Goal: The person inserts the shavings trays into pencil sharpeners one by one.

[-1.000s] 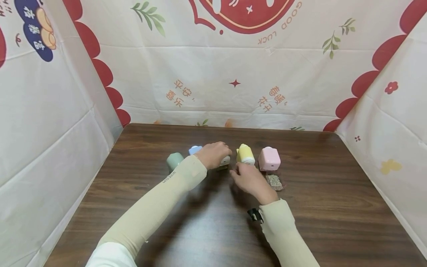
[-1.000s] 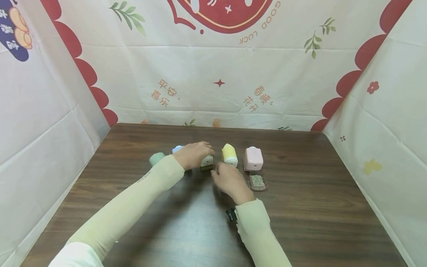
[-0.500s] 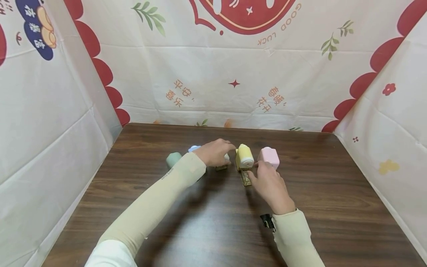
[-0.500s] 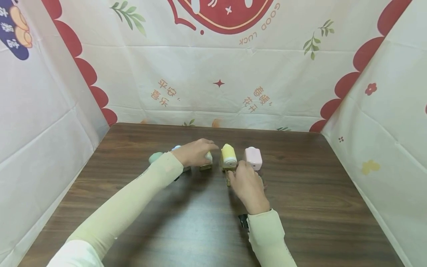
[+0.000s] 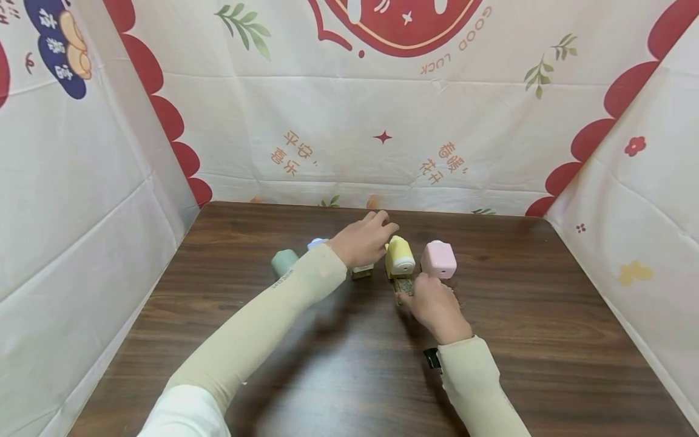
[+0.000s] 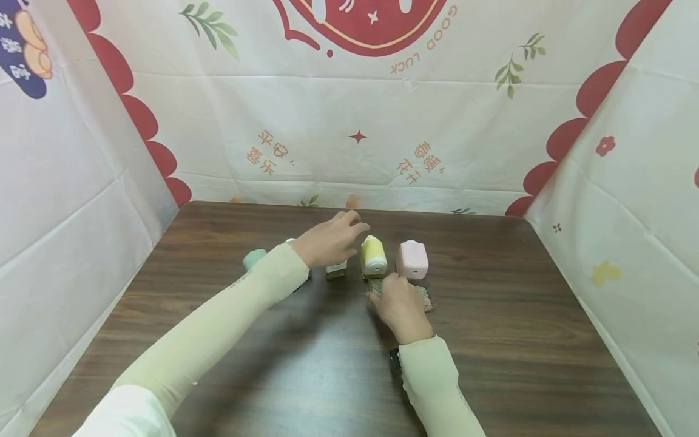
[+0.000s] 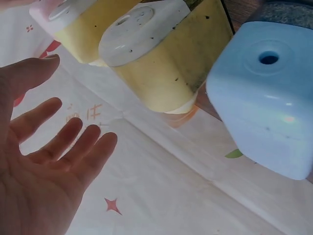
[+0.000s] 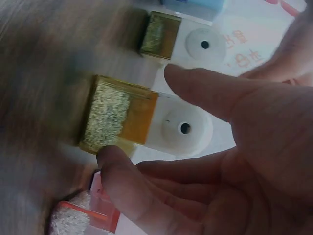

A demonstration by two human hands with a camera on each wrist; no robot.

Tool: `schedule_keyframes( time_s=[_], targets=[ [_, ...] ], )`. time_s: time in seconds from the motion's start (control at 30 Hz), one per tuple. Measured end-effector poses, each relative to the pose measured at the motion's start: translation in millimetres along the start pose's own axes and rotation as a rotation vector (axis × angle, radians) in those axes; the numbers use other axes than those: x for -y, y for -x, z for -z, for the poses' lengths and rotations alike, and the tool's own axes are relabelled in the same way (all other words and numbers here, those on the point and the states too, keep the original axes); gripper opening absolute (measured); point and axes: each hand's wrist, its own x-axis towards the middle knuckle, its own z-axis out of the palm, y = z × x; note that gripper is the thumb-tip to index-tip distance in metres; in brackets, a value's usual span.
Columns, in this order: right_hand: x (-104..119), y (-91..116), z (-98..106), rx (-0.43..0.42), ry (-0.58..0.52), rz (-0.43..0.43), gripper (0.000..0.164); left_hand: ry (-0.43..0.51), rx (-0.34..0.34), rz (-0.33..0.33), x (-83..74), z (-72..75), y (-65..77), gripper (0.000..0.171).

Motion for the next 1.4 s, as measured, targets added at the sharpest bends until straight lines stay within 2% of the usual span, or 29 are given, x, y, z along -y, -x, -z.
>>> schedule_keyframes(
  time_s=[0.27,0.5,0.73,0.87,0.93,1.13,1.4],
  targets=[
    [2.1,-5.0,-4.5,0.001,0.039,-0.011,0.043,-0.090,0.013,-0.077,-11.4,-0.5,-8.9,0.051],
    [1.7,-7.6,-4.5,-0.017,0.065,0.013,0.045,-0.077,0.042,-0.148,-20.8,-5.4,-19.4,0.051],
    [4.1,-7.6,-3.6,-0.007,0.084,0.015,0.048,-0.090,0.071,-0.204,-23.8,-18.1,-31.9,0.047],
    [4.3,-8.2,-5.1,-0.017,0.092,0.019,0.047,-0.021,0.134,-0.192,-25.9,-24.7,-37.2,0.046],
    [4.3,-8.2,-6.6,-0.030,0.087,0.038,0.044,0.031,0.143,-0.189,-26.5,-26.2,-37.8,0.043],
    [5.5,-7.3,-10.2,-0.055,0.034,0.080,0.038,0.143,0.119,-0.180,-25.0,-28.3,-38.5,0.039],
    [1.0,-9.5,-9.9,-0.032,-0.015,0.018,0.038,0.215,0.091,-0.104,-27.6,-31.1,-38.6,0.038]
  ],
)
